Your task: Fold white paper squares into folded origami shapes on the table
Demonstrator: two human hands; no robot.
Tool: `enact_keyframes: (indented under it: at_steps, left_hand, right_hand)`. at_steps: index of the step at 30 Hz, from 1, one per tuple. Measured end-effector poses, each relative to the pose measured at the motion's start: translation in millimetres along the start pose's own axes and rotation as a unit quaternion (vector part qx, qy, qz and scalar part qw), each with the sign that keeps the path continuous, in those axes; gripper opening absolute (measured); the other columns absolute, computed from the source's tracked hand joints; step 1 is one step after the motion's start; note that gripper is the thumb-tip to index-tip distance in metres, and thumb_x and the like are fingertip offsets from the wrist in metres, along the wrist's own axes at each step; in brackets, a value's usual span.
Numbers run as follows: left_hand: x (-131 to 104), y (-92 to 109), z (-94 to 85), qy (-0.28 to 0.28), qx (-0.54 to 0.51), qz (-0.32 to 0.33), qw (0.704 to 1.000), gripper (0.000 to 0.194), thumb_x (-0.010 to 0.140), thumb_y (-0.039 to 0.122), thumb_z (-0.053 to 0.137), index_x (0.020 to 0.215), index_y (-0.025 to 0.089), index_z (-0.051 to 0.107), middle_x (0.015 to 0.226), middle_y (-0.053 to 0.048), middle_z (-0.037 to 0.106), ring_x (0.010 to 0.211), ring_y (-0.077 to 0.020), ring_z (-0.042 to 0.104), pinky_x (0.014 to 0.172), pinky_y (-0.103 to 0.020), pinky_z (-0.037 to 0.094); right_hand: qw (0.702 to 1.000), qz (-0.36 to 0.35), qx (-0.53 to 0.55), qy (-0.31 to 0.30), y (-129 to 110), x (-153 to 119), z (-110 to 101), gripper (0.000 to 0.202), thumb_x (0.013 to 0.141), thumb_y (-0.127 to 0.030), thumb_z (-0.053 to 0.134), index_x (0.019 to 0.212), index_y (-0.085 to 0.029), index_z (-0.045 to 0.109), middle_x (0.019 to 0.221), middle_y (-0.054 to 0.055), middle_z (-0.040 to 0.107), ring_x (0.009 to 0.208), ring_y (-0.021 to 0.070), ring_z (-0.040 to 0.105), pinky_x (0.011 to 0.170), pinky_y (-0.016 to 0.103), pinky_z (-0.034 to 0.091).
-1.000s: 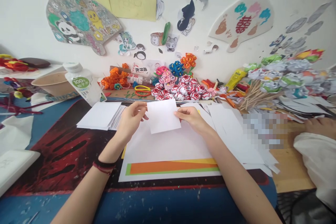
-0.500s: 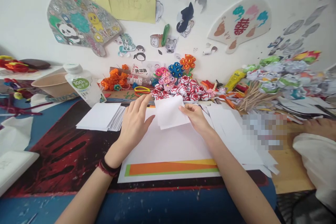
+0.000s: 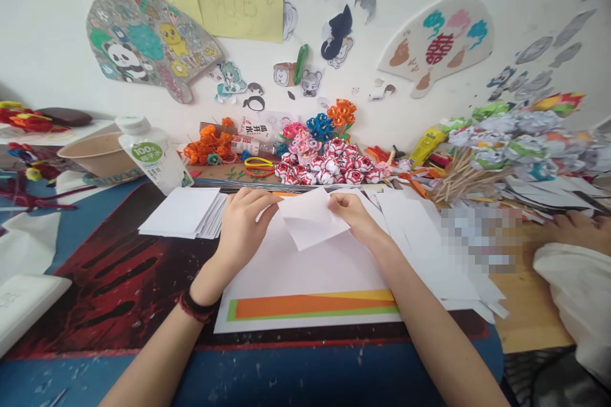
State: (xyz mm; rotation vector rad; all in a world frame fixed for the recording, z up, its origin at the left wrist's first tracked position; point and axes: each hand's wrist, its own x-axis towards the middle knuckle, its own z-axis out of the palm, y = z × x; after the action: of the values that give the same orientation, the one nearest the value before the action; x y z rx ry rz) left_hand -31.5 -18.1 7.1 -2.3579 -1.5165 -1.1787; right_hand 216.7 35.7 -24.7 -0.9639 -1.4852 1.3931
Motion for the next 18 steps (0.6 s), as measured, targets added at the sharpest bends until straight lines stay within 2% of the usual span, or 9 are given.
enact_keyframes:
  at_steps: [3, 6, 8, 11, 16, 18]
  left_hand:
    - [2, -2, -2.5, 0.04, -0.077, -0.102, 0.991, 0.016, 0.09, 0.027, 0.054, 0.085, 0.018, 0.066, 0.084, -0.004, 0.068, 0.08, -0.0181, 0.057, 0.073, -0.031, 0.041]
    - [4, 0, -4.2, 0.029, -0.207, -0.188, 0.96, 0.019, 0.09, 0.031, 0.052, 0.081, 0.018, 0.063, 0.076, -0.001, 0.064, 0.073, -0.0146, 0.057, 0.069, -0.027, 0.042]
    - [5, 4, -4.7, -0.001, -0.304, -0.212, 0.929, 0.021, 0.09, 0.032, 0.052, 0.079, 0.017, 0.061, 0.072, 0.0, 0.06, 0.07, -0.013, 0.055, 0.067, -0.025, 0.041]
    - [6, 9, -4.8, -0.033, -0.403, -0.243, 0.882, 0.022, 0.088, 0.033, 0.054, 0.073, 0.017, 0.058, 0.067, 0.001, 0.055, 0.065, -0.0113, 0.05, 0.063, -0.024, 0.039]
    - [4, 7, 1.2, -0.054, -0.48, -0.322, 0.814, 0.025, 0.085, 0.037, 0.057, 0.072, 0.015, 0.056, 0.061, 0.002, 0.051, 0.06, -0.0109, 0.048, 0.061, -0.024, 0.039]
    - [2, 3, 7.0, -0.037, -0.46, -0.362, 0.81, 0.023, 0.082, 0.038, 0.06, 0.077, 0.016, 0.056, 0.063, 0.002, 0.052, 0.058, -0.0108, 0.049, 0.06, -0.025, 0.04]
  right_hand:
    - [1.0, 0.002, -0.015, -0.02, -2, -1, 1, 0.053, 0.069, -0.061, 0.07, 0.055, -0.018, 0.043, 0.055, -0.005, 0.038, 0.052, 0.0081, 0.034, 0.05, 0.024, 0.022]
    - [0.997, 0.018, -0.028, -0.071, -7, -4, 6, 0.043, 0.069, -0.051, 0.076, 0.058, -0.016, 0.053, 0.06, -0.003, 0.05, 0.057, 0.0097, 0.046, 0.055, 0.024, 0.033]
    - [0.996, 0.011, -0.008, -0.084, -10, -6, 11, 0.031, 0.07, -0.044, 0.076, 0.076, -0.016, 0.065, 0.077, 0.0, 0.063, 0.072, 0.0143, 0.058, 0.068, 0.027, 0.043]
    - [0.996, 0.002, 0.046, -0.072, -11, -7, 18, 0.038, 0.073, -0.041, 0.075, 0.104, -0.02, 0.069, 0.101, 0.005, 0.07, 0.09, 0.0208, 0.064, 0.082, 0.034, 0.047]
    - [0.992, 0.025, 0.096, -0.074, -7, -7, 19, 0.037, 0.072, -0.037, 0.077, 0.103, -0.018, 0.072, 0.096, 0.007, 0.073, 0.084, 0.0219, 0.068, 0.077, 0.033, 0.051]
    - [0.991, 0.031, 0.109, -0.072, -7, -7, 21, 0.038, 0.071, -0.036, 0.078, 0.104, -0.018, 0.072, 0.095, 0.007, 0.074, 0.082, 0.0212, 0.068, 0.074, 0.032, 0.052]
